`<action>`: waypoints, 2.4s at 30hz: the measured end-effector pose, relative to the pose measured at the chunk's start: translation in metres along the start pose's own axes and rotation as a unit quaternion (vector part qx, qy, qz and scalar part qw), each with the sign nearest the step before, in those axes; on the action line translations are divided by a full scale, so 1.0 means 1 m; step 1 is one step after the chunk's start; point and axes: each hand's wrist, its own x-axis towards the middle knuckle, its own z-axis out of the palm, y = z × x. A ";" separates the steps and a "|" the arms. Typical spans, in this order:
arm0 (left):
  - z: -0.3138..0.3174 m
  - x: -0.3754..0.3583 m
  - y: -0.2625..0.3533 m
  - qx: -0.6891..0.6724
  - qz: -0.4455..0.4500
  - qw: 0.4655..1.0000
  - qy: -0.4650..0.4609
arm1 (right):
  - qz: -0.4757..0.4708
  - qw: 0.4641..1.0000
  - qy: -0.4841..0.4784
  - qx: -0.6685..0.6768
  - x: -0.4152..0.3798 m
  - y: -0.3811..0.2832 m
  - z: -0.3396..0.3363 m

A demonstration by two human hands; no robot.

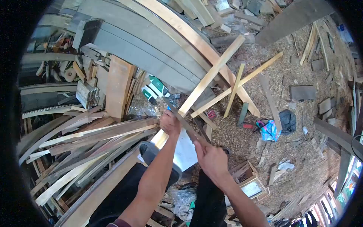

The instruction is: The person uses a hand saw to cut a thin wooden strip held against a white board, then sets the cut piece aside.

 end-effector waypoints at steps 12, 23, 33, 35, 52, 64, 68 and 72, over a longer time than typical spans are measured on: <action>0.003 0.010 0.006 0.017 -0.022 1.000 0.002 | -0.074 0.995 -0.018 0.058 -0.015 -0.001 -0.019; -0.002 0.009 0.009 -0.024 -0.001 0.999 -0.022 | -0.070 0.997 0.015 0.011 0.029 -0.021 0.005; 0.000 0.013 0.005 -0.006 -0.022 0.999 -0.047 | -0.067 0.997 0.013 0.043 0.051 -0.034 0.031; -0.002 0.011 0.005 -0.017 -0.035 0.998 -0.054 | -0.065 0.996 0.022 0.049 0.046 -0.039 0.030; -0.001 0.010 0.009 -0.021 -0.034 0.999 -0.028 | 0.016 0.996 -0.045 0.079 -0.046 0.004 -0.032; 0.003 0.018 -0.001 -0.017 -0.002 0.998 -0.059 | -0.089 0.993 0.017 0.069 0.077 -0.033 0.048; 0.000 0.011 0.001 -0.014 -0.029 0.997 -0.076 | -0.105 0.986 -0.021 0.124 0.078 0.006 0.050; -0.001 0.013 0.003 -0.021 -0.027 0.997 -0.068 | -0.137 0.980 -0.027 0.143 0.076 0.014 0.056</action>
